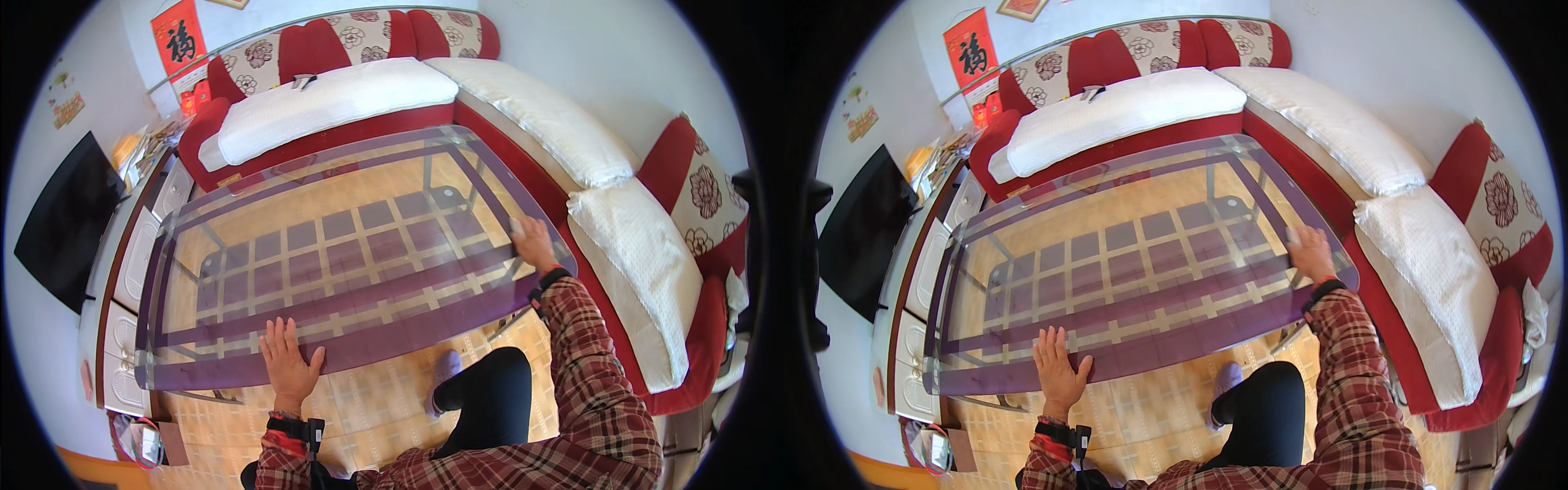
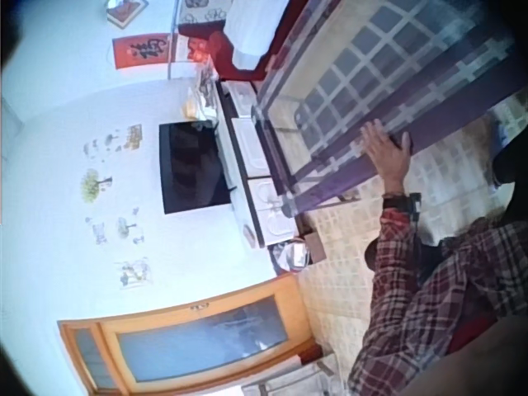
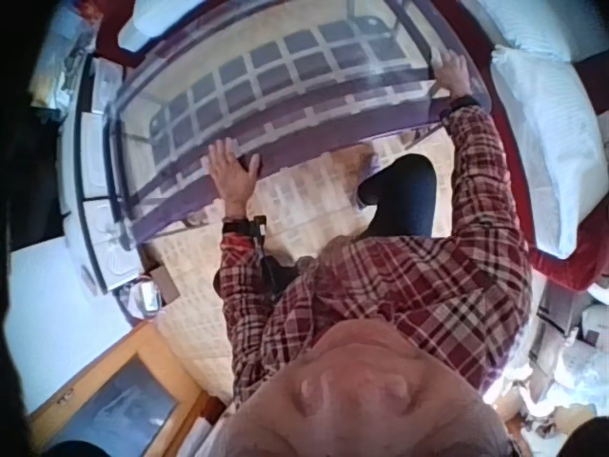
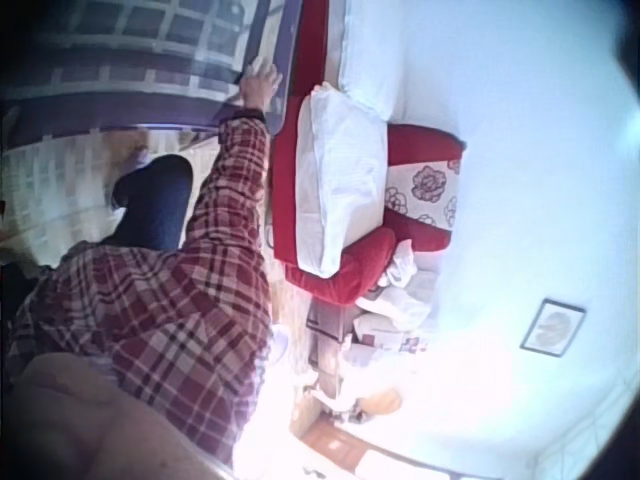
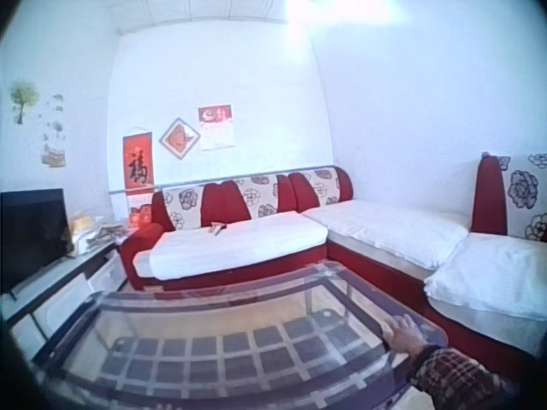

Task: The person wipes a glass-top table with a white cloth, moving systematically across the surface. They then wipe a nearby white cabinet surface with the same cloth.

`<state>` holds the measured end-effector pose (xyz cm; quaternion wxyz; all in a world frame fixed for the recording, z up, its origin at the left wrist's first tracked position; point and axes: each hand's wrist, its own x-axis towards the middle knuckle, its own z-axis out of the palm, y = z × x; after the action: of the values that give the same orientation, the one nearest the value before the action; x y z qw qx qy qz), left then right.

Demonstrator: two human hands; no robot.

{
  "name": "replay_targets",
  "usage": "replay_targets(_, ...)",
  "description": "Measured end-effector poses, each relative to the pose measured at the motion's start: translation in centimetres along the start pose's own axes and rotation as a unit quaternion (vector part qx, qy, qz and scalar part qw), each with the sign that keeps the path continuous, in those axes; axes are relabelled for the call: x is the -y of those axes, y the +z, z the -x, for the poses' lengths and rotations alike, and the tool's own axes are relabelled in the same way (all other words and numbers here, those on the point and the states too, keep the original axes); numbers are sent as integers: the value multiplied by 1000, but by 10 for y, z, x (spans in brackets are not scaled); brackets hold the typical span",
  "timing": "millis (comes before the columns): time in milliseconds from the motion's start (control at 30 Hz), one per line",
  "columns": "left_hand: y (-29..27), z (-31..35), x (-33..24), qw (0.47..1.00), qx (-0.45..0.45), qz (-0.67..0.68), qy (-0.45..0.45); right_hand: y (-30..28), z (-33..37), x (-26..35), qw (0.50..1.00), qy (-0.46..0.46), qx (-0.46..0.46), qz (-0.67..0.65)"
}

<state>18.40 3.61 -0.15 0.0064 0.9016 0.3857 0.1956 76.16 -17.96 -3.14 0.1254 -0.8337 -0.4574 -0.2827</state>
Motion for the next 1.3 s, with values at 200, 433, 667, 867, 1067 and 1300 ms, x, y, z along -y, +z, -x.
replay_targets(200,0,-2,-2,1000,-8,-1,4,29,-33,109,982,-107,-67,-143)
replay_targets(433,0,-1,-1,1000,1,9,1,-32,-42,389,931,-249,26,-267)
replay_targets(667,-1,-2,0,1000,25,8,-11,-34,-53,344,925,-273,78,-252)
replay_targets(867,-5,-4,-3,999,42,-3,-10,9,-79,108,976,-69,99,-180)
replay_targets(1067,-9,-8,-5,999,40,0,-15,35,-69,-36,983,144,112,9)
replay_targets(1300,-7,-9,-6,999,36,1,-22,85,-122,95,990,10,98,-102)
